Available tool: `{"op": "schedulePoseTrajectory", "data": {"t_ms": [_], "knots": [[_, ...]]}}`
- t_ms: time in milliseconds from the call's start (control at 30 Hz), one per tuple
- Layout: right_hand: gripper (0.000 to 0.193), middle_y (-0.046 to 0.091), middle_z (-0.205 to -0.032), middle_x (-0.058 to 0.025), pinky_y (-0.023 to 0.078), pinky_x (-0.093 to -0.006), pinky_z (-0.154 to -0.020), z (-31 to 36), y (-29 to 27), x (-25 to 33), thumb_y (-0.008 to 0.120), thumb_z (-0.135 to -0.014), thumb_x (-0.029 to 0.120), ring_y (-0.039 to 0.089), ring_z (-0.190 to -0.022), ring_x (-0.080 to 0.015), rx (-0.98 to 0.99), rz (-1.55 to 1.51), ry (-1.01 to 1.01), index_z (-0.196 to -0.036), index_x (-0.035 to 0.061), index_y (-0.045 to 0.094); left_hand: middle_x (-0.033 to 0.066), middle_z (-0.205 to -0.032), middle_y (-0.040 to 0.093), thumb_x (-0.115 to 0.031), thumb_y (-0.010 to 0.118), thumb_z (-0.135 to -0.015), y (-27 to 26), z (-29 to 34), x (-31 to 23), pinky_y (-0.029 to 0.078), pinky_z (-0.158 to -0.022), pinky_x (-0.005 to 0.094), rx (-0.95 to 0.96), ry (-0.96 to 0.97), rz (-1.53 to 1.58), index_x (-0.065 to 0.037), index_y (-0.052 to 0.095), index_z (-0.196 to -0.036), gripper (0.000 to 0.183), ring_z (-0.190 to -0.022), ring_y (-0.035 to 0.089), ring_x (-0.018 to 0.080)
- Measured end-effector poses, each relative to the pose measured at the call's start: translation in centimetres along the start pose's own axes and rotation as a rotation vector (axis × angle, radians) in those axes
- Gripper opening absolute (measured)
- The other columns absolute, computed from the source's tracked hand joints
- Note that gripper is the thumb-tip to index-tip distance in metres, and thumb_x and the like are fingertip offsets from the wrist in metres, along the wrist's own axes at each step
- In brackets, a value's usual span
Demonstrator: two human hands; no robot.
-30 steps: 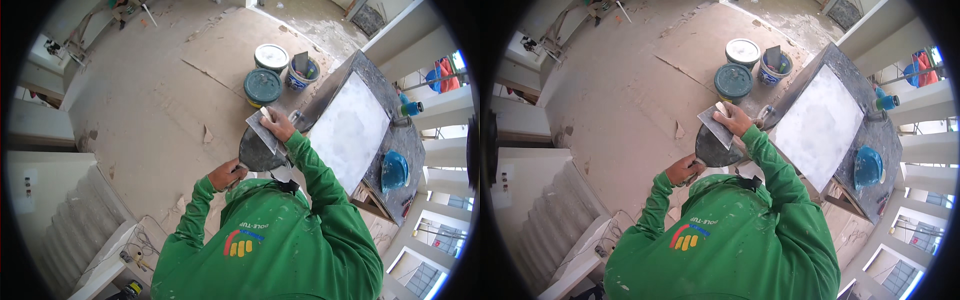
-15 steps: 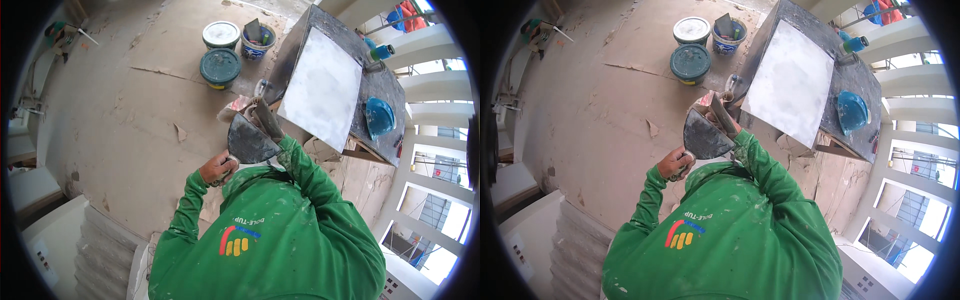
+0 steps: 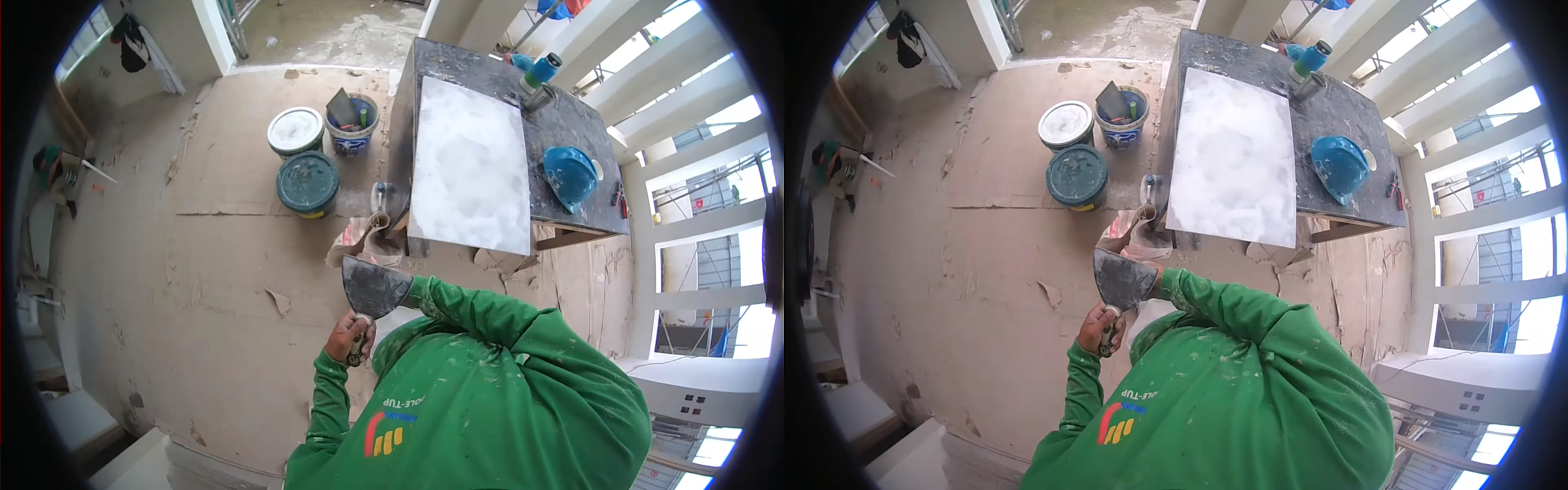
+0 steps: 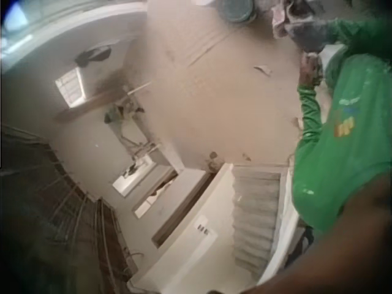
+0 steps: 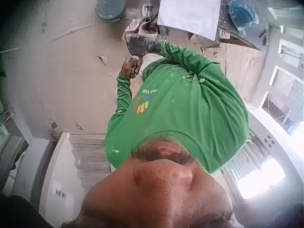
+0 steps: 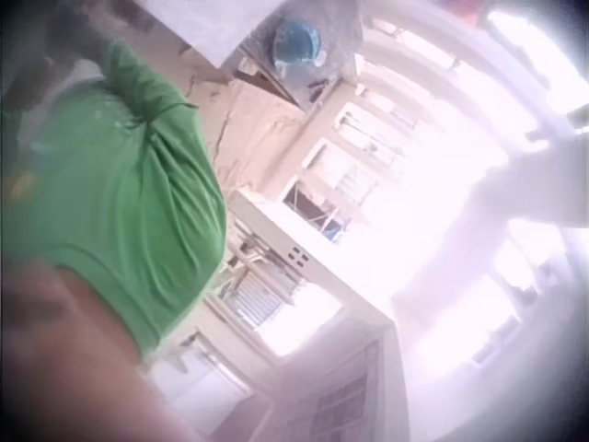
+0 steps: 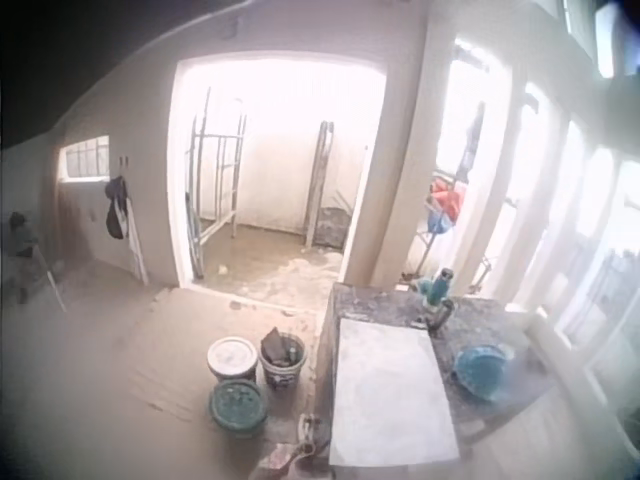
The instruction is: The person pours a white powder from a paper bag onto a white board and uses a trowel to spread and smooth the material across the surface.
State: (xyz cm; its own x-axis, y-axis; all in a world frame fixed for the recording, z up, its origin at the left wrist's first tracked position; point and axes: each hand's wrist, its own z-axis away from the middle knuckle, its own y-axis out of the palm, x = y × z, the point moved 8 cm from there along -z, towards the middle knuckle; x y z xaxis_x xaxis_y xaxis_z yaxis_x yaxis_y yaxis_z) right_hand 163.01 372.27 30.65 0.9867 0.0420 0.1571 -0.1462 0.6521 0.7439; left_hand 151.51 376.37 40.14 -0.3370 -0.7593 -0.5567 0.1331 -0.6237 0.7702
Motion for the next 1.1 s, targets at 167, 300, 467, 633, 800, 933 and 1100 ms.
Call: {"op": "schedulePoseTrajectory", "data": {"t_ms": [167, 300, 467, 633, 800, 933, 1100], "knots": [[0.032, 0.062, -0.099, -0.0167, 0.047, -0.0400, -0.079, 9.0, -8.3, 10.8, 0.055, -0.088, 0.023, 0.062, -0.089, -0.0315, -0.789, 1.129, -0.704, -0.105, -0.0028, 0.050, 0.0073, -0.076, 0.049, -0.015, 0.049, -0.092, -8.0, -0.8, 0.0, 0.043, -0.035, 0.0279, -0.512, 0.038, -0.266, -0.008, 0.041, -0.099, 0.014, -0.046, 0.048, 0.0143], [0.032, 0.056, -0.105, -0.0156, 0.052, -0.0419, -0.072, 13.9, 3.4, 8.4, 0.053, -0.085, 0.014, 0.060, -0.092, -0.0294, -0.698, 1.813, -0.874, -0.114, 0.0012, 0.049, 0.0075, -0.072, 0.049, -0.009, 0.049, -0.087, -7.9, -3.1, 0.6, 0.043, -0.035, 0.0297, -0.671, -0.127, -0.588, -0.009, 0.040, -0.104, 0.019, -0.045, 0.049, 0.0159], [0.037, 0.050, -0.106, -0.0130, 0.054, -0.0413, -0.069, 14.5, 4.5, 6.4, 0.056, -0.076, 0.009, 0.059, -0.095, -0.0296, -0.652, 2.112, -0.840, -0.112, 0.0043, 0.053, 0.0090, -0.071, 0.051, -0.010, 0.051, -0.087, 3.4, -7.3, 2.7, 0.043, -0.035, 0.0292, -0.253, -0.252, -0.575, -0.008, 0.041, -0.106, 0.022, -0.047, 0.050, 0.0161], [0.034, 0.051, -0.103, -0.0133, 0.050, -0.0427, -0.077, 26.2, -2.6, 13.5, 0.054, -0.079, 0.008, 0.058, -0.094, -0.0304, -0.798, 1.820, -0.884, -0.112, 0.0054, 0.055, 0.0070, -0.071, 0.053, -0.013, 0.053, -0.086, 6.0, -5.1, 4.5, 0.043, -0.036, 0.0290, -0.193, -0.362, -0.605, -0.007, 0.044, -0.106, 0.023, -0.048, 0.051, 0.0142], [0.030, 0.056, -0.104, -0.0125, 0.050, -0.0429, -0.077, 38.0, -17.3, 12.3, 0.056, -0.082, 0.016, 0.058, -0.097, -0.0305, -1.083, 1.772, -0.546, -0.110, 0.0072, 0.056, 0.0070, -0.077, 0.057, -0.017, 0.055, -0.087, 3.4, -6.7, 5.6, 0.046, -0.041, 0.0276, -0.338, -0.239, -1.000, -0.007, 0.043, -0.105, 0.023, -0.054, 0.054, 0.0139], [0.037, 0.059, -0.109, -0.0163, 0.049, -0.0436, -0.081, 45.1, -31.4, 8.7, 0.061, -0.080, 0.026, 0.059, -0.099, -0.0335, -1.335, 1.433, -0.092, -0.110, 0.0038, 0.056, 0.0079, -0.088, 0.059, -0.020, 0.054, -0.089, 14.8, -12.9, 5.0, 0.050, -0.045, 0.0265, -0.257, -0.224, -0.974, -0.005, 0.039, -0.110, 0.029, -0.061, 0.056, 0.0135], [0.032, 0.060, -0.084, -0.0237, 0.045, -0.0498, -0.070, 49.9, -40.2, 8.1, 0.063, -0.080, 0.027, 0.059, -0.082, -0.0418, -1.504, 1.204, -0.710, -0.094, 0.0000, 0.054, 0.0146, -0.106, 0.061, -0.018, 0.053, -0.092, 22.8, -23.4, 10.5, 0.051, -0.046, 0.0264, -0.086, -0.116, -0.812, -0.003, 0.036, -0.113, 0.032, -0.065, 0.058, 0.0137]]}}
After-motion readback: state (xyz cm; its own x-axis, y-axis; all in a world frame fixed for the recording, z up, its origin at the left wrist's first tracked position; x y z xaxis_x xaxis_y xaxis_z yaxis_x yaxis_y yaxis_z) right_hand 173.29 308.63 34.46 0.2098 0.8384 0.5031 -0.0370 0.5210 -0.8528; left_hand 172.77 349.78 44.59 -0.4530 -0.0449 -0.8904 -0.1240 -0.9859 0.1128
